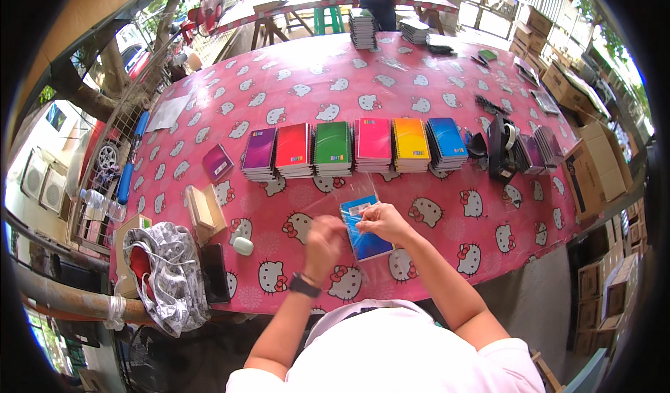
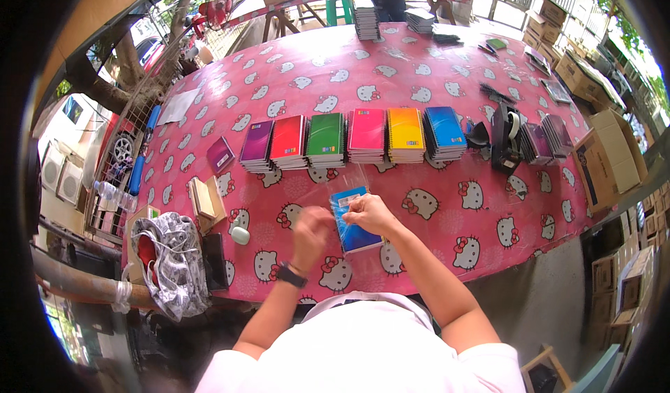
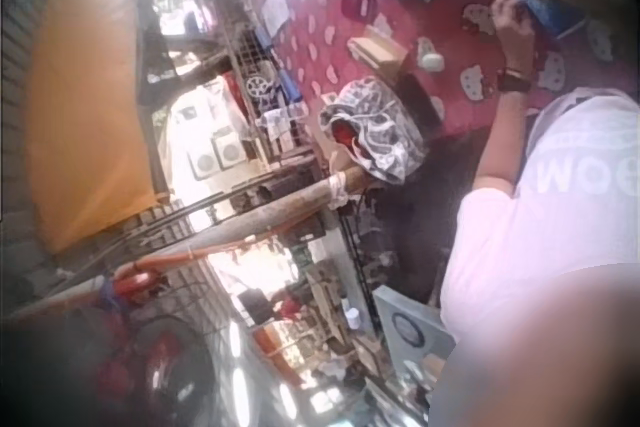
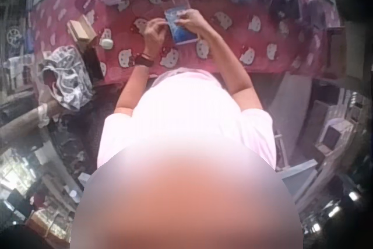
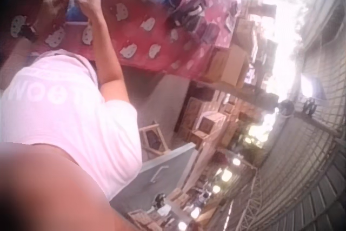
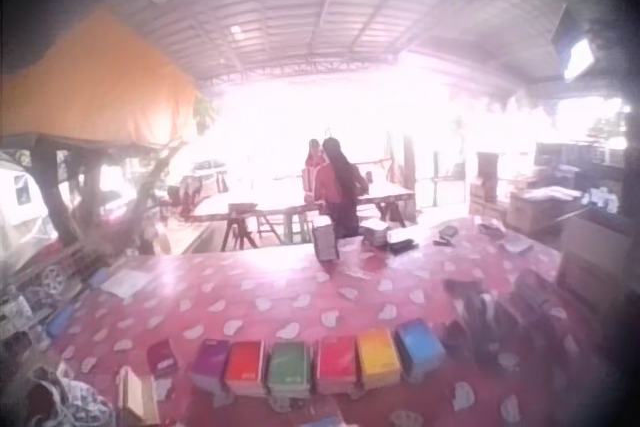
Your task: The person stacks colorful notebooks on a table, places them into plastic bags, and seals the bags. They then move to a stack of cardboard boxes, pick one up, and carry it across the room.
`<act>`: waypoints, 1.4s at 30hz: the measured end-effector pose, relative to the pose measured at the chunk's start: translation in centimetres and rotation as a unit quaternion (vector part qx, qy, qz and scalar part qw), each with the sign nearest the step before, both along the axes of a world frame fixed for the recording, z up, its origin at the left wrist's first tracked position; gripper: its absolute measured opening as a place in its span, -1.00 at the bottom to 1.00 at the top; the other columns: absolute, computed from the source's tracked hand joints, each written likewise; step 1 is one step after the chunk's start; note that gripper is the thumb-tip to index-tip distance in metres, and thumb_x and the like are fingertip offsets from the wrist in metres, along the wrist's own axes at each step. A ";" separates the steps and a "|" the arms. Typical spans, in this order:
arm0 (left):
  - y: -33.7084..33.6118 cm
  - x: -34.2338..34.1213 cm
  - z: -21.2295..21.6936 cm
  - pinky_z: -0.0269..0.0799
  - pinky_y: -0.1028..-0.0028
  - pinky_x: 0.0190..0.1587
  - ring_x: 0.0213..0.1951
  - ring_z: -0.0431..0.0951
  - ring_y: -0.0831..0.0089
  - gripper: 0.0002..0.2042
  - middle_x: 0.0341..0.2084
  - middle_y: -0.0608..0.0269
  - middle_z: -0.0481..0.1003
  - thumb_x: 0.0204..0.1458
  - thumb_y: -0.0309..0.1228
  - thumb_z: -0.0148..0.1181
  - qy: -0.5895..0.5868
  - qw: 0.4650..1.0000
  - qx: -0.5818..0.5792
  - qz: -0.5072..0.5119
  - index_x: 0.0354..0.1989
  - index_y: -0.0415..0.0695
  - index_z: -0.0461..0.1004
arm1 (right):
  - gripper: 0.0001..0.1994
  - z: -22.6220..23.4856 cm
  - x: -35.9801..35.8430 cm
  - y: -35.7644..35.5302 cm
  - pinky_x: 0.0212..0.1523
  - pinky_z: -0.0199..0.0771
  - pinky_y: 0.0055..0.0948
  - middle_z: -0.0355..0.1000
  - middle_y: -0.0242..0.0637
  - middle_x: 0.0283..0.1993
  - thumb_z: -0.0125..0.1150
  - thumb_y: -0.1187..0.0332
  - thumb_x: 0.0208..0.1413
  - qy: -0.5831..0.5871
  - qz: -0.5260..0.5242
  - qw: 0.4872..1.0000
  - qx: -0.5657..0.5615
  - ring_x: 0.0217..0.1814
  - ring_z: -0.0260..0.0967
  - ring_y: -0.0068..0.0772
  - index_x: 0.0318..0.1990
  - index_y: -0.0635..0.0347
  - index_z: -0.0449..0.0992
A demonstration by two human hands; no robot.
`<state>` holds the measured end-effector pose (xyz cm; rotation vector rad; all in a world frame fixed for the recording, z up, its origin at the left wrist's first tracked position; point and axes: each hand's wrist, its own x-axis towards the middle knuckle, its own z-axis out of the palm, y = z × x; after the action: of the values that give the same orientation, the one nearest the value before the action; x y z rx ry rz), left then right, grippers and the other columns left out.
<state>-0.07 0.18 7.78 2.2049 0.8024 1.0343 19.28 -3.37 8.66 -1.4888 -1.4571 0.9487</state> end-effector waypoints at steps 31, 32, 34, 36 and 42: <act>0.0 -0.2 -1.5 0.06 0.25 0.19 0.21 0.20 0.20 -0.69 0.08 0.19 0.36 0.00 -0.39 0.11 0.061 0.998 0.026 -0.006 -0.03 -0.05 0.46 | -0.70 1.9 2.7 -0.4 0.12 0.27 -0.26 0.44 -0.24 -0.02 0.22 0.48 -0.17 -0.146 0.211 0.966 0.007 0.18 0.26 -0.23 -0.17 0.13 0.54; 0.4 -0.1 -1.5 -0.01 0.24 0.22 0.22 0.17 0.22 -0.69 0.06 0.24 0.37 0.02 -0.33 0.09 0.060 0.998 0.026 -0.015 -0.02 -0.02 0.45 | -0.61 1.9 2.9 -0.4 0.16 0.20 -0.19 0.36 -0.25 0.07 0.27 0.42 -0.19 -0.211 0.235 0.949 0.017 0.24 0.16 -0.21 -0.09 0.09 0.50; 1.0 0.2 -1.7 -0.08 0.22 0.25 0.27 0.07 0.21 -0.60 0.16 0.20 0.25 0.06 -0.28 0.04 0.092 0.995 0.036 -0.034 0.11 -0.04 0.33 | -0.41 1.9 3.3 -0.5 0.23 0.06 -0.06 0.19 -0.26 0.26 0.37 0.31 -0.24 -0.337 0.275 0.900 0.035 0.37 -0.03 -0.17 0.08 0.02 0.40; 1.2 0.3 -2.0 -0.20 0.20 0.29 0.32 -0.06 0.20 -0.51 0.25 0.17 0.08 0.10 -0.22 -0.05 0.103 0.994 0.026 -0.030 0.22 -0.06 0.16 | -0.23 3.1 3.3 -1.0 0.26 -0.13 0.09 0.01 -0.29 0.35 0.38 0.12 -0.28 -0.388 0.167 0.906 0.032 0.44 -0.28 -0.16 0.20 -0.02 0.25; 0.8 2.6 -3.6 -0.62 0.11 0.29 0.38 -0.42 0.22 -0.39 0.36 0.14 -0.32 0.17 -0.15 -0.37 0.090 0.992 -0.043 -0.083 0.35 -0.12 -0.27 | 0.04 0.6 4.5 -2.4 0.24 -0.51 0.36 -0.25 -0.41 0.44 0.31 -0.28 -0.39 -0.362 0.129 0.922 -0.045 0.48 -0.65 -0.06 0.32 -0.16 0.03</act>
<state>2.56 0.96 4.15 2.2688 0.7125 0.7156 23.83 -5.73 9.27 -1.8561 -2.2025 0.6306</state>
